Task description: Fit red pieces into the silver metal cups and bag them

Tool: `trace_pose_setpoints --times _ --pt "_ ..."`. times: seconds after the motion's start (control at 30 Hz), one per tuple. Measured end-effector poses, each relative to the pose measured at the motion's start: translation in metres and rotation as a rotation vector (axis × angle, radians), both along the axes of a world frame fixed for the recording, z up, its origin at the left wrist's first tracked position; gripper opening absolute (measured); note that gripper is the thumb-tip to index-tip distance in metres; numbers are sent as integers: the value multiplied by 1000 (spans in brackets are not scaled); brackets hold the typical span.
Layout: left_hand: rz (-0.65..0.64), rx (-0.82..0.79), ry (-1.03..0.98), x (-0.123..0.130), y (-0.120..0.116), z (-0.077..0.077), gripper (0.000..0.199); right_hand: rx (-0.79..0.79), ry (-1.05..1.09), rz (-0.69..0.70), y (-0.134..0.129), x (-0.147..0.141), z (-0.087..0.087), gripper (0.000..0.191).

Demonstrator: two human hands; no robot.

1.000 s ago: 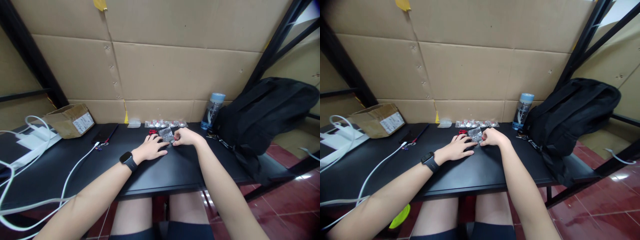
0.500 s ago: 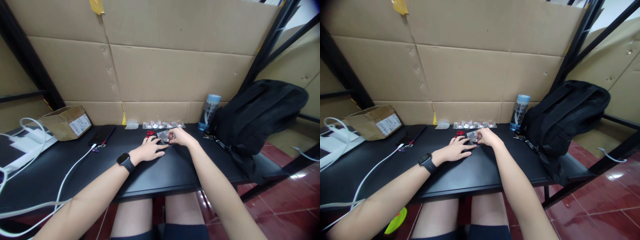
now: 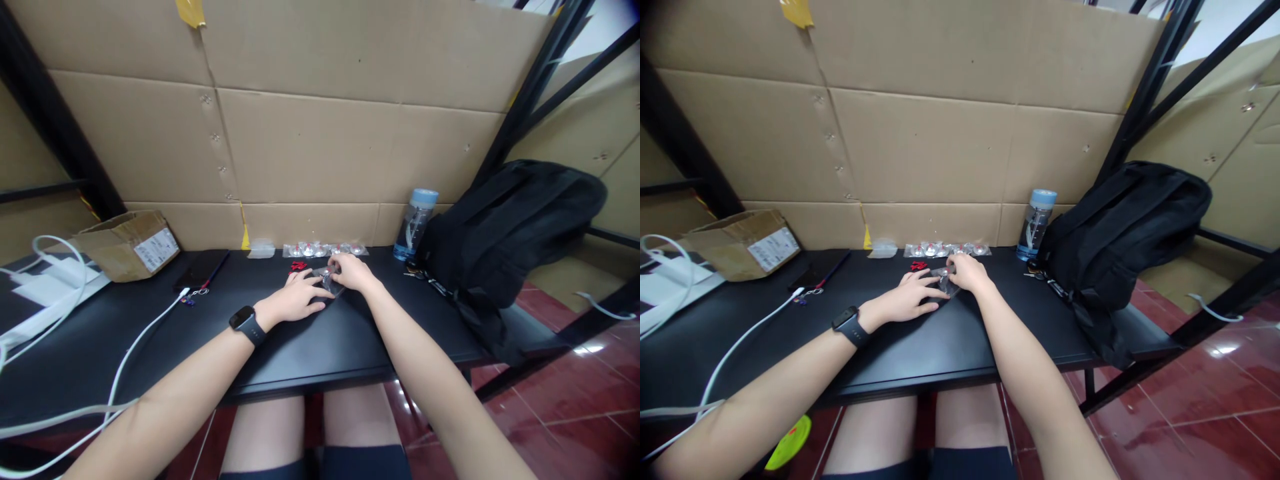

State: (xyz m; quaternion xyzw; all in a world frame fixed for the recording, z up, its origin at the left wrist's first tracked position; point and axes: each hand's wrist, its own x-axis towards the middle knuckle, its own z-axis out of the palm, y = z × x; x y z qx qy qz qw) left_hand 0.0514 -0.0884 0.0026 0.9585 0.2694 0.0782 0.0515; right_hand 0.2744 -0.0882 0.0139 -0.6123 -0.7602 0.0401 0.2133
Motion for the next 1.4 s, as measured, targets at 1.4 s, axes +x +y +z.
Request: trace_pose_setpoints --times 1.4 --pt "213 151 -418 12 17 -7 59 -57 -41 182 -1 12 -3 47"
